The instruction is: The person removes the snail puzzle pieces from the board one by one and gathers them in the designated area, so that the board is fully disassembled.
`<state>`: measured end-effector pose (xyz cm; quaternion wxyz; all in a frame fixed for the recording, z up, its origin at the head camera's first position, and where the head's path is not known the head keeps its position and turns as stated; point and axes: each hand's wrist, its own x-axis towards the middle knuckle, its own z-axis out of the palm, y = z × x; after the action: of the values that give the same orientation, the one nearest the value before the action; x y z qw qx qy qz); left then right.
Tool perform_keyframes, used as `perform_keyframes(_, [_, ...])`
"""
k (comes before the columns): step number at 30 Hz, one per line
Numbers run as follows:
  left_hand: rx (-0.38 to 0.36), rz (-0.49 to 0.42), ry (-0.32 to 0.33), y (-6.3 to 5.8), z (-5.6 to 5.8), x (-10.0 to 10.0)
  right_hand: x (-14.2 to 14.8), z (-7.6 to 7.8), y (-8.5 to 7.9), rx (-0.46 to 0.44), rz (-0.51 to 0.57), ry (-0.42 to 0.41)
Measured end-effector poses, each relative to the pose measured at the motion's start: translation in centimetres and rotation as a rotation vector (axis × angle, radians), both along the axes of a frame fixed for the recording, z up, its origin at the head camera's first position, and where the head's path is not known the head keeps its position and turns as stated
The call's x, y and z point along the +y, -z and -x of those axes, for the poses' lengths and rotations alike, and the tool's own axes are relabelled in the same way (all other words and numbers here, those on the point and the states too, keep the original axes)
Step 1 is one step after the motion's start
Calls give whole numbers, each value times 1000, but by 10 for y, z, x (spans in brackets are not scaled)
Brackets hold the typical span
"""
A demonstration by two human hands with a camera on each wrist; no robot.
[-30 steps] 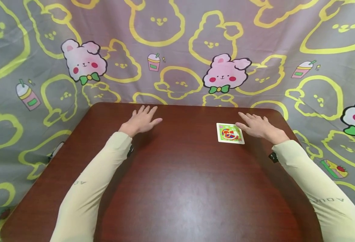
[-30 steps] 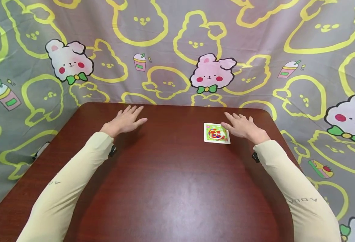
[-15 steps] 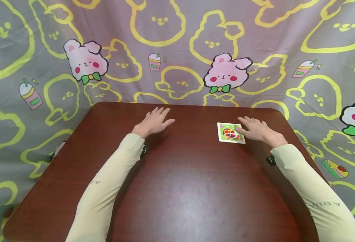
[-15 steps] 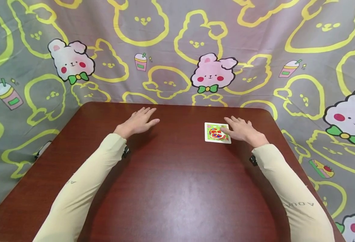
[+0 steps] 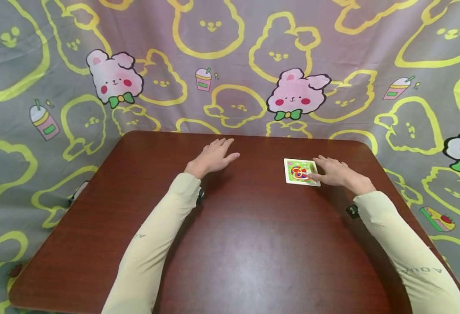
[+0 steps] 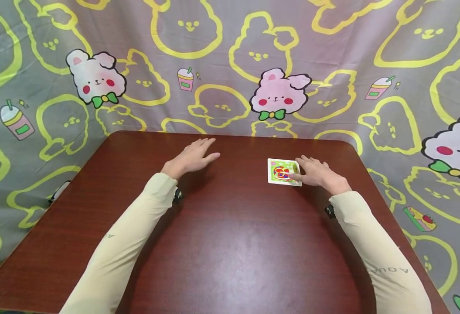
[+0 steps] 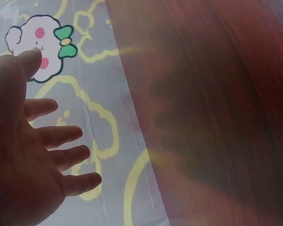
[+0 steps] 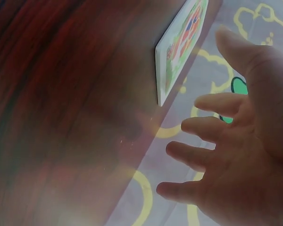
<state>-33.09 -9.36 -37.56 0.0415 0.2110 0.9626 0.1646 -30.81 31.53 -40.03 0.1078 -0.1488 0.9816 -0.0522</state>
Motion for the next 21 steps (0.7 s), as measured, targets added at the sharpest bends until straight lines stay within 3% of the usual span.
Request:
perform_keyframes(12, [-10, -4, 35, 4, -2, 30, -6, 6, 3, -39, 63, -25])
perform_keyframes(21, [-73, 72, 71, 20, -7, 59, -4, 5, 8, -105, 72, -54])
